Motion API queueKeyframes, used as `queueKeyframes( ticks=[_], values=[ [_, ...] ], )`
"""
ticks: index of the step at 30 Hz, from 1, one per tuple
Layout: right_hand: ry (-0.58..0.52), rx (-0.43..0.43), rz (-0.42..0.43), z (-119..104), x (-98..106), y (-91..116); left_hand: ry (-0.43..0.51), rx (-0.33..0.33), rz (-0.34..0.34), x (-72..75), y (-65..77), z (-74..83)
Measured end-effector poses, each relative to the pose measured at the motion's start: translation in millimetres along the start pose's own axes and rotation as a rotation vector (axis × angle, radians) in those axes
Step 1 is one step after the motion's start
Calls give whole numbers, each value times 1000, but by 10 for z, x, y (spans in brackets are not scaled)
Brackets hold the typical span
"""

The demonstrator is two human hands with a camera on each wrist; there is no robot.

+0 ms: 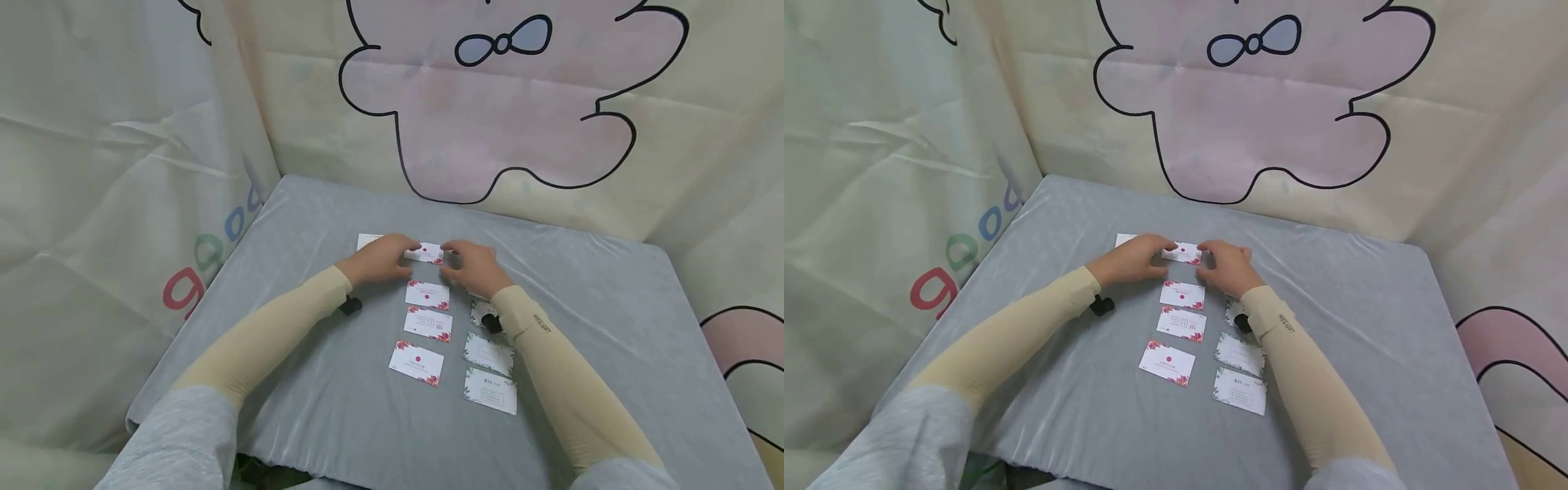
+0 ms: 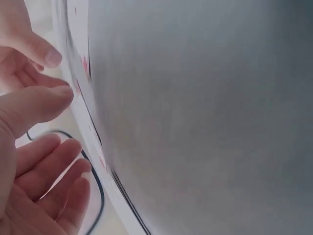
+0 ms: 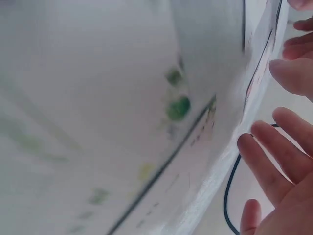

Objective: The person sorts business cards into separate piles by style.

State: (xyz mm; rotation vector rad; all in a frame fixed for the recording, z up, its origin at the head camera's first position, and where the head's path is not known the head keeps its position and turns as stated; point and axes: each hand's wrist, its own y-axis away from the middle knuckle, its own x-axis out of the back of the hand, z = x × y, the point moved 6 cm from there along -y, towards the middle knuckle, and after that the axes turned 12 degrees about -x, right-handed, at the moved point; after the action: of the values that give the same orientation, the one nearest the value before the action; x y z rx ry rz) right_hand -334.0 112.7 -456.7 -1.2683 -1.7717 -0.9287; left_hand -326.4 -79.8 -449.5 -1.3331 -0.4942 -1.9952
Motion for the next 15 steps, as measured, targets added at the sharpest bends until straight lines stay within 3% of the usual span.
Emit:
queueKeyframes(
  ticks=[4, 9, 15],
  values=[
    [50, 34, -2, 33, -1, 254, 5, -42, -40, -64, 130, 191],
    [107, 39, -30, 34, -59, 485, 28, -54, -83, -150, 254, 304],
    [96, 74, -49, -63, -123, 612, 42, -74, -55, -166, 370, 390]
  ],
)
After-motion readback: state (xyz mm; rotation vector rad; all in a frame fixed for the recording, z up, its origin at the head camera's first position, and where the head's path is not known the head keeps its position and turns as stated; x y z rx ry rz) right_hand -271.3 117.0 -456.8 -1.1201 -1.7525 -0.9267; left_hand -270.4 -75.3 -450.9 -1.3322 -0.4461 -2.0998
